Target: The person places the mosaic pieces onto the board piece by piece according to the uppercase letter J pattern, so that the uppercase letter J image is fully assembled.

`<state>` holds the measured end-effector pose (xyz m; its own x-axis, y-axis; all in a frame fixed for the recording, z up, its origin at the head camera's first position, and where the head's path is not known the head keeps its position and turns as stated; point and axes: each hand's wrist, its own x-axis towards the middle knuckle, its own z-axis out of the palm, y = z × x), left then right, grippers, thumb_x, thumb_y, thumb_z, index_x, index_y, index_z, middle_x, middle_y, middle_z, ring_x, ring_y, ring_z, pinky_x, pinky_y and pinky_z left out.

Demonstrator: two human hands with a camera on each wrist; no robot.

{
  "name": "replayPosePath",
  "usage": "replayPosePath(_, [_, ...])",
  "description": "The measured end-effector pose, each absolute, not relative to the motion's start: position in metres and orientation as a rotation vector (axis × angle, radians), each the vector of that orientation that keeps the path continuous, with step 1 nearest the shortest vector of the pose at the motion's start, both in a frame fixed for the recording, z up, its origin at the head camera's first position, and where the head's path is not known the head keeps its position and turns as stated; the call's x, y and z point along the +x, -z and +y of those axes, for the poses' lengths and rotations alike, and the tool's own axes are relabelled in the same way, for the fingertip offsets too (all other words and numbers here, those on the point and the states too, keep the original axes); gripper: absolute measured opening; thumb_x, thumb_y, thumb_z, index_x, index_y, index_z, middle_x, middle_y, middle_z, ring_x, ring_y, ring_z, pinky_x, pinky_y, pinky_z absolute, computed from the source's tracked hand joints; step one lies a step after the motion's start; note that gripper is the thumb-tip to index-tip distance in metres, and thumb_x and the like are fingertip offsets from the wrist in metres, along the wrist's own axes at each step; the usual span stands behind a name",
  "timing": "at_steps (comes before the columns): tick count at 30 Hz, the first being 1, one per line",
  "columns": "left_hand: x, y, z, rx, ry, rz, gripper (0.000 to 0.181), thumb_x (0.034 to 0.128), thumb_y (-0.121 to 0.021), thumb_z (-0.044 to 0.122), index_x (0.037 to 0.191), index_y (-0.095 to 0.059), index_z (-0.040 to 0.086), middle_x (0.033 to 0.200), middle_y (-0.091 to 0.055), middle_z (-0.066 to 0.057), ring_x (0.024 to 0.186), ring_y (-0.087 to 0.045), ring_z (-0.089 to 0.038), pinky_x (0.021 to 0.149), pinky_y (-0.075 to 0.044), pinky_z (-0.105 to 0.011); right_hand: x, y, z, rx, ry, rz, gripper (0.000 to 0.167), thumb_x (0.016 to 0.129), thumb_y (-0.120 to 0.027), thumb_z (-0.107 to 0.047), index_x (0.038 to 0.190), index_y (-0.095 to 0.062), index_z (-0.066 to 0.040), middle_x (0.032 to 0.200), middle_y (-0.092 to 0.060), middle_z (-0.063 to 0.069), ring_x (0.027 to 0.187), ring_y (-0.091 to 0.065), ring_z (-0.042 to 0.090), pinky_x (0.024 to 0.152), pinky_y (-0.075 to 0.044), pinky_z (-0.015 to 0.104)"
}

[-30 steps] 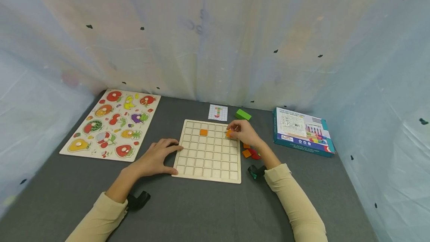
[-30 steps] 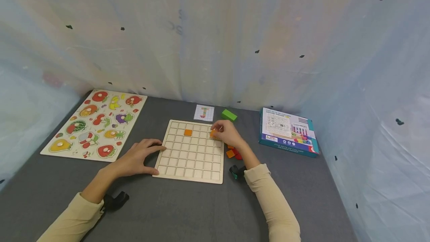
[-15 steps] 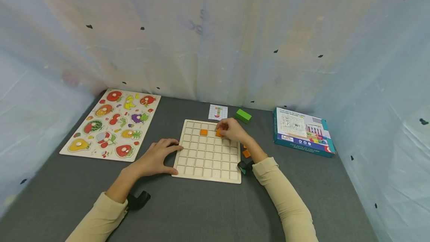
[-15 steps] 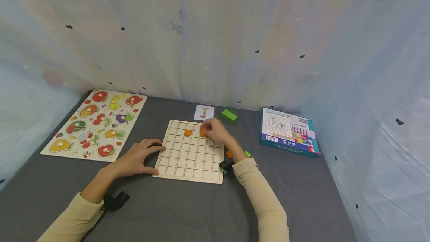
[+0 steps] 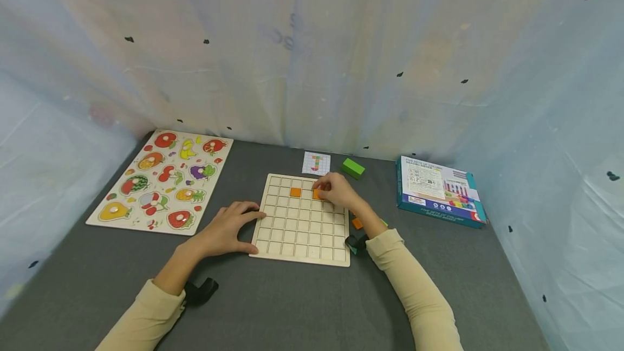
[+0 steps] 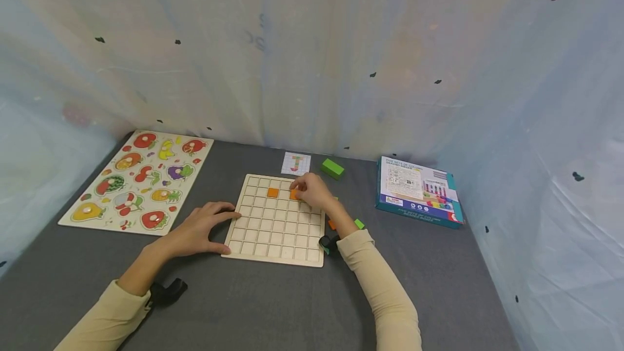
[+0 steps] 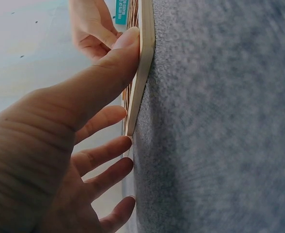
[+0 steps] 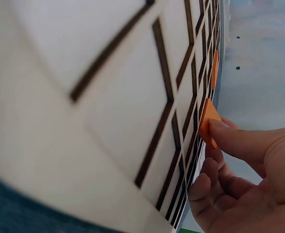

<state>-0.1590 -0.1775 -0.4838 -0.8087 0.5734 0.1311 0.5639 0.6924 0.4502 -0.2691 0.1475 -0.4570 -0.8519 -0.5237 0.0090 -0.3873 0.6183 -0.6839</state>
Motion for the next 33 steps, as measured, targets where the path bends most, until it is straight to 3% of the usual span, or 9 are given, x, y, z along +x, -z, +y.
replayPosePath(33, [-0.1594, 0.4849, -0.1784, 0.969, -0.756, 2.874, 0.084, 0.0724, -0.082, 0.059, 0.139, -0.059, 0.014, 0.141, -0.048, -0.013, 0.13, -0.042, -0.035, 0.098, -0.032, -0.065, -0.2614, 0.4517, 0.1434, -0.663, 1.042, 2.662, 0.009, 0.09, -0.071, 0.0, 0.099, -0.071, 0.0, 0.088, -0.065, 0.008, 0.077, -0.058, 0.018, 0.073, -0.049, 0.032])
